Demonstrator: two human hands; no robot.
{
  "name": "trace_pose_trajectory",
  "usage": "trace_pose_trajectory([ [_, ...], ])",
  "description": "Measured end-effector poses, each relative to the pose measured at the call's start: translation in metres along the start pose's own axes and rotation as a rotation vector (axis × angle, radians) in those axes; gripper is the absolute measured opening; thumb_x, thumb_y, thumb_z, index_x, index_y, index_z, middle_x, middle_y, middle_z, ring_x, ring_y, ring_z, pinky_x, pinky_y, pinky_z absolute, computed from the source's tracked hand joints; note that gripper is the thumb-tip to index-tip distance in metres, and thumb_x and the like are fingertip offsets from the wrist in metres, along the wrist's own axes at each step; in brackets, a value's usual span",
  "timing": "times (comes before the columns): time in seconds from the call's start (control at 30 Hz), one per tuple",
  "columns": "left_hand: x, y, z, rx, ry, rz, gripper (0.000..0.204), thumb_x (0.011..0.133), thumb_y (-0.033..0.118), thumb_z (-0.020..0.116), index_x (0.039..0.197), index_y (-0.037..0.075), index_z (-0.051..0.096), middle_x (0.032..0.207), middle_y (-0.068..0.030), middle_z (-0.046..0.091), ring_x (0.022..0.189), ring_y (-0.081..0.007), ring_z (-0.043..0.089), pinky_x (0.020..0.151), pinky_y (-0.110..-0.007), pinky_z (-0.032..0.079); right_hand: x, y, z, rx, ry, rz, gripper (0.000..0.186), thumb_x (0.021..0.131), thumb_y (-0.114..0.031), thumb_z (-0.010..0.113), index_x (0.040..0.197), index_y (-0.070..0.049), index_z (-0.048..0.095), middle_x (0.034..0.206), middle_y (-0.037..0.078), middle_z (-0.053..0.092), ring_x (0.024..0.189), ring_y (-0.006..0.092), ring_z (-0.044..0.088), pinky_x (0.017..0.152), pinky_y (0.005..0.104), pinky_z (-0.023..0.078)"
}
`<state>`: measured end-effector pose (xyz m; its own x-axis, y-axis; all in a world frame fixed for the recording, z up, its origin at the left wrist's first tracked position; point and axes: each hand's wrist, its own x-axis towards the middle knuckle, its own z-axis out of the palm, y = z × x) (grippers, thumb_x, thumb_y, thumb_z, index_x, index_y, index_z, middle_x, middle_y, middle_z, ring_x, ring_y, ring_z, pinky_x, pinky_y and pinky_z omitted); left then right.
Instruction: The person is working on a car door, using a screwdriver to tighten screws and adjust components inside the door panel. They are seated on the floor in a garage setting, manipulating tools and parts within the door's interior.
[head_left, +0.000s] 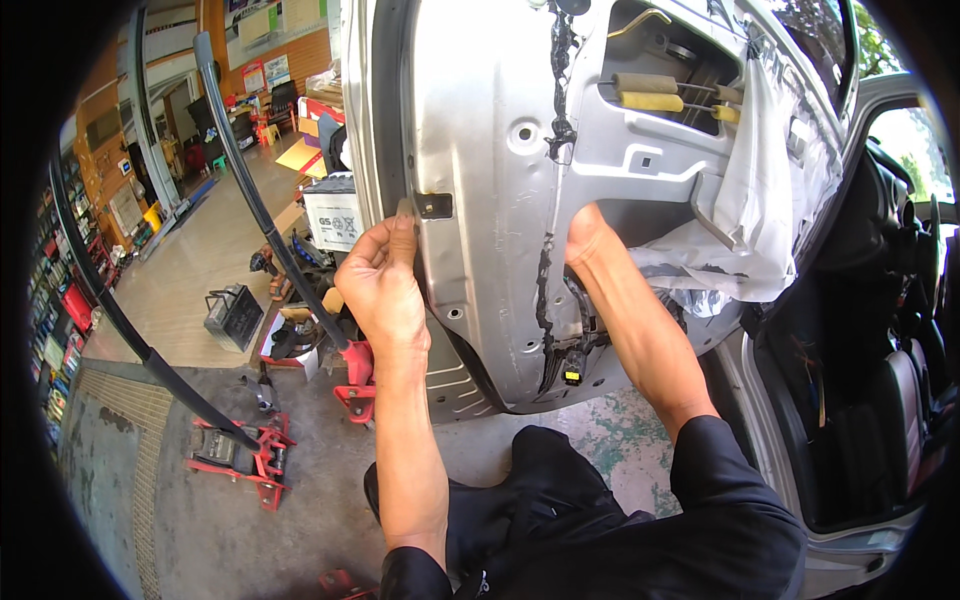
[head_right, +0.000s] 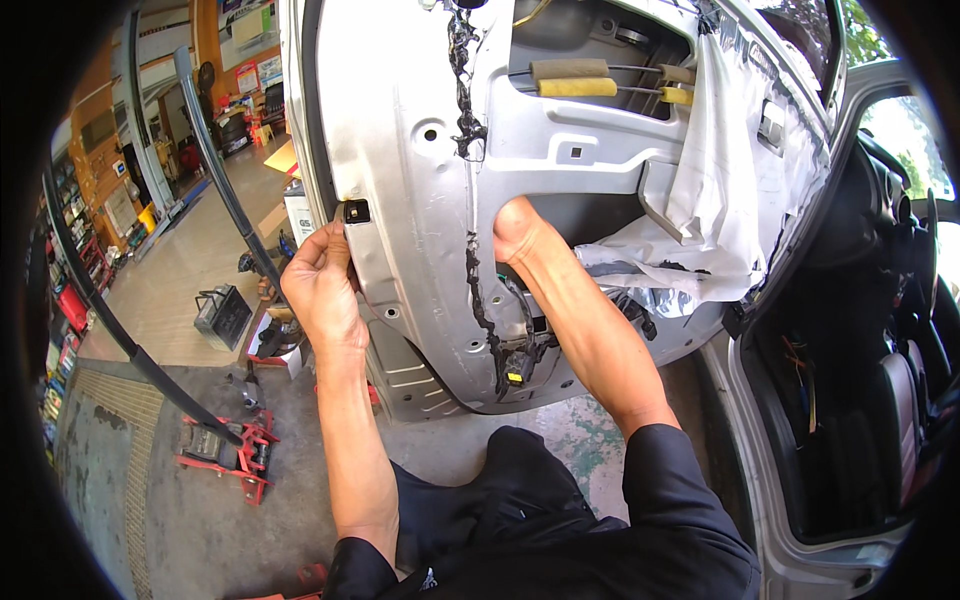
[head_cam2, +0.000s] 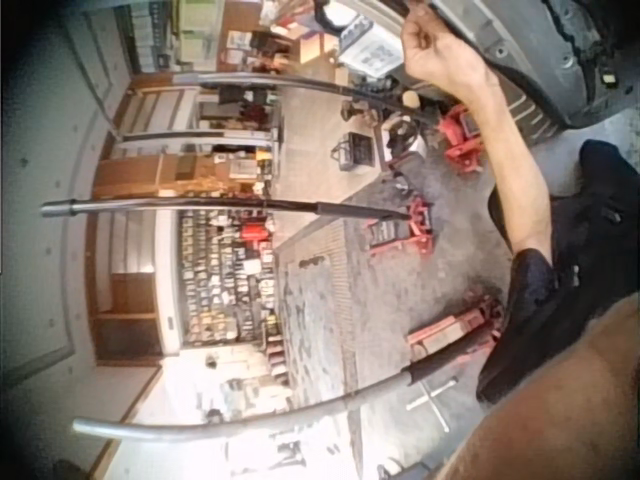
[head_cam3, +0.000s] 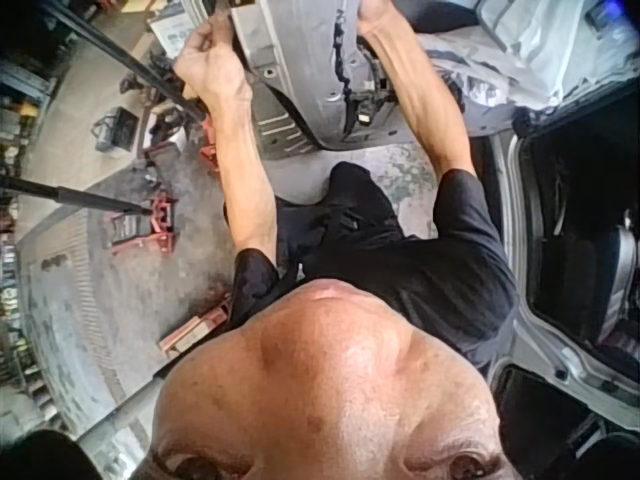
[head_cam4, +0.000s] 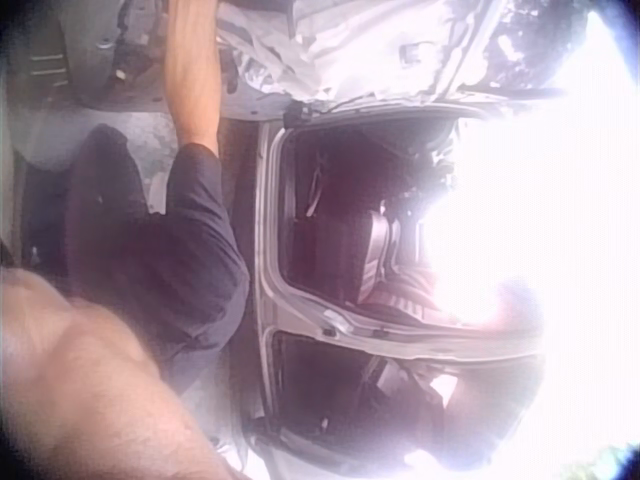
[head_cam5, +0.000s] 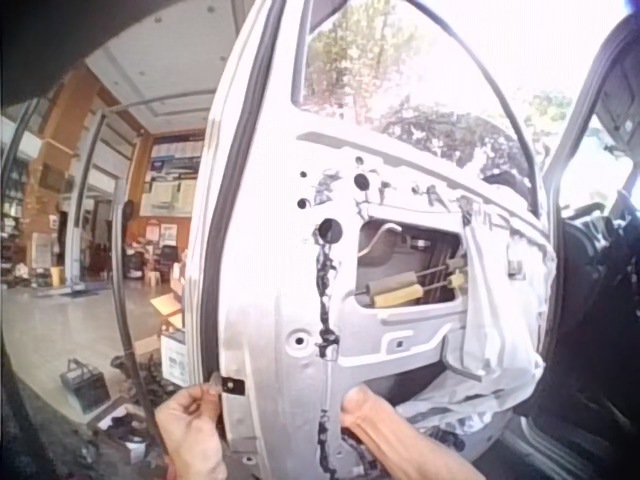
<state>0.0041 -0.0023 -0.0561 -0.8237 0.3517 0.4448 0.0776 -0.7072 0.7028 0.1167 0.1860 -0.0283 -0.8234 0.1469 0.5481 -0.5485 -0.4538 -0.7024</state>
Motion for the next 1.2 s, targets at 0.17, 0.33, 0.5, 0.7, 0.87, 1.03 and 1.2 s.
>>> trace_pose_trajectory([
  [0.17, 0.000, 0.004, -0.002, 0.026, -0.039, 0.001, 0.021, 0.097, 0.014, 0.072, 0.105, -0.004, 0.070, 0.083, -0.0031, 0.072, 0.065, -0.0052, 0.059, 0.057, -0.020, 0.042, 0.001, 0.001, 0.007, -0.041, 0.069, -0.007, 0.051, 0.104, -0.048, 0.048, 0.124, -0.004, 0.064, 0.111, 0.010, 0.071, 0.094, 0.0218, 0.070, 0.078, 0.0374, 0.062],
  [0.33, -0.003, 0.004, 0.000, 0.048, -0.039, 0.014, 0.023, 0.099, 0.016, 0.069, 0.112, -0.004, 0.069, 0.083, -0.0019, 0.071, 0.062, -0.0038, 0.056, 0.053, -0.019, 0.038, 0.000, 0.001, -0.001, -0.024, 0.060, 0.004, 0.049, 0.104, -0.045, 0.049, 0.124, -0.003, 0.064, 0.111, 0.011, 0.071, 0.093, 0.0230, 0.071, 0.076, 0.0373, 0.062],
  [0.5, -0.005, 0.006, 0.003, 0.003, -0.047, 0.008, 0.018, 0.098, 0.006, 0.068, 0.110, -0.007, 0.071, 0.092, -0.0066, 0.073, 0.078, -0.0093, 0.064, 0.070, -0.023, 0.050, -0.003, -0.002, -0.005, -0.059, 0.091, -0.015, 0.047, 0.103, -0.043, 0.052, 0.123, -0.003, 0.065, 0.111, 0.012, 0.072, 0.094, 0.0240, 0.072, 0.078, 0.0389, 0.062],
  [0.7, -0.005, 0.008, 0.002, 0.026, -0.057, 0.017, 0.019, 0.098, 0.006, 0.067, 0.112, -0.007, 0.070, 0.092, -0.0059, 0.074, 0.079, -0.0085, 0.064, 0.070, -0.023, 0.051, -0.004, -0.006, -0.010, -0.005, 0.024, 0.010, 0.045, 0.101, -0.040, 0.057, 0.123, -0.002, 0.066, 0.114, 0.013, 0.072, 0.096, 0.0256, 0.072, 0.083, 0.0424, 0.062],
  [0.87, -0.005, 0.007, -0.002, 0.029, -0.059, 0.013, 0.020, 0.097, 0.007, 0.069, 0.111, -0.007, 0.071, 0.092, -0.0052, 0.074, 0.079, -0.0077, 0.064, 0.070, -0.022, 0.050, -0.003, -0.005, -0.014, -0.010, 0.046, 0.018, 0.049, 0.101, -0.045, 0.056, 0.126, -0.004, 0.065, 0.117, 0.012, 0.072, 0.100, 0.0251, 0.072, 0.085, 0.0428, 0.061],
  [1.03, -0.005, 0.007, -0.001, 0.096, -0.009, 0.013, 0.020, 0.096, 0.011, 0.072, 0.104, -0.008, 0.073, 0.085, -0.0034, 0.072, 0.074, -0.0060, 0.061, 0.067, -0.021, 0.047, -0.004, -0.006, -0.020, -0.033, 0.033, 0.015, 0.053, 0.102, -0.048, 0.053, 0.130, -0.004, 0.063, 0.120, 0.012, 0.071, 0.103, 0.0246, 0.071, 0.087, 0.0426, 0.061],
  [1.2, -0.004, 0.006, 0.002, 0.163, -0.001, 0.108, 0.020, 0.097, 0.012, 0.072, 0.098, -0.008, 0.072, 0.080, -0.0016, 0.069, 0.070, -0.0050, 0.058, 0.062, -0.021, 0.045, -0.004, -0.005, -0.012, -0.071, 0.091, 0.002, 0.054, 0.103, -0.049, 0.050, 0.129, -0.004, 0.063, 0.119, 0.012, 0.071, 0.102, 0.0246, 0.071, 0.085, 0.0422, 0.061],
])
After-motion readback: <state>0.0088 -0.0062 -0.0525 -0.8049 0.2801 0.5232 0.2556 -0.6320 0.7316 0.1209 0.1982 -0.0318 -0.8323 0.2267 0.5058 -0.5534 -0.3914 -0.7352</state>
